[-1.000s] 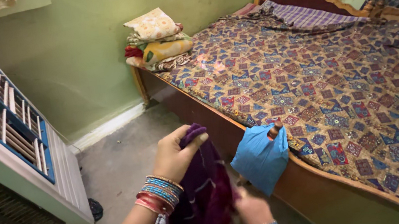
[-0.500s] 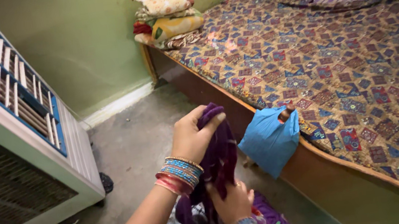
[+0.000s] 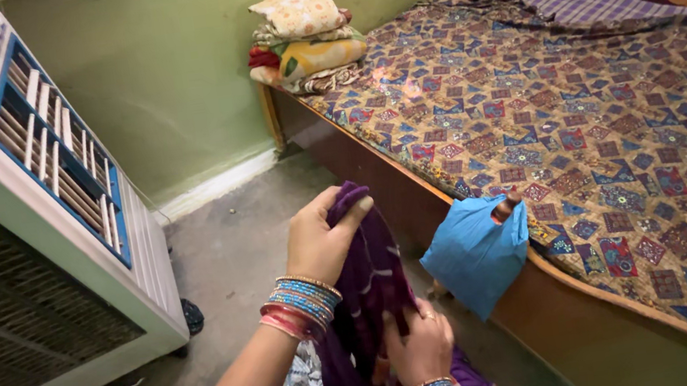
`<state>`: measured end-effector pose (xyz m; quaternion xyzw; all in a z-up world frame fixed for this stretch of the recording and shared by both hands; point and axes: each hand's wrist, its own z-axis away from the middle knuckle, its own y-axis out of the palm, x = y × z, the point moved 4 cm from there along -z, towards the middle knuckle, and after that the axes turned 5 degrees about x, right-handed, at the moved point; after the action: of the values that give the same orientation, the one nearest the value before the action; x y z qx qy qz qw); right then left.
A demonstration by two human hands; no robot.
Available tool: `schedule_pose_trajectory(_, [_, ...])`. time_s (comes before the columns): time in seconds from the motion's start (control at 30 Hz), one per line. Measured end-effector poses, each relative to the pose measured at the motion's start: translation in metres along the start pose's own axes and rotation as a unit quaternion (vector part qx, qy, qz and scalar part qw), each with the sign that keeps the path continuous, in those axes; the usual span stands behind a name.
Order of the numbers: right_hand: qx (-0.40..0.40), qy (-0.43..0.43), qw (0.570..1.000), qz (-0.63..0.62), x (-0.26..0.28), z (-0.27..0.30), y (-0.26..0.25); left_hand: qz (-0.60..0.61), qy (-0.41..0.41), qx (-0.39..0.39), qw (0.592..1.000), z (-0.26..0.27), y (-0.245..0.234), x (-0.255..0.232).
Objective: The person folds a patterned pillowcase and places it on a stack on the bed. Then, the person folds a colorful blanket and places it on top of the stack. Finally, the person folds a black-and-white patterned cloth and places it on the stack.
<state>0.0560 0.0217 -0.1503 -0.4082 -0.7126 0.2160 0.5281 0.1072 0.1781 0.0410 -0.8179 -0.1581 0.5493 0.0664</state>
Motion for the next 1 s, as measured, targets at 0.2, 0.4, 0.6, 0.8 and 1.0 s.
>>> schedule_pose_trajectory(0.2, [-0.059,-0.081,0.992,-0.078,0.007,0.003,-0.019,0.005,0.002,0.012,1.000,0.006,0.003,0.001])
schedule_pose_trajectory(0.4, [-0.083,-0.034,0.994,0.066,-0.034,-0.026,-0.048,-0.063,-0.001,0.036,0.997,0.013,0.006,0.003])
schedule_pose_trajectory(0.6, [-0.077,-0.139,0.986,0.047,-0.004,0.016,-0.031,-0.064,0.013,0.033,0.997,0.015,0.019,-0.003])
schedule_pose_trajectory(0.8, [0.091,0.092,0.987,0.095,-0.019,0.024,0.035,-0.059,0.015,0.035,0.998,0.022,0.024,-0.004])
schedule_pose_trajectory(1.0, [0.243,0.215,0.943,0.075,-0.108,0.046,0.059,-0.045,0.019,-0.032,0.998,0.004,-0.023,0.012])
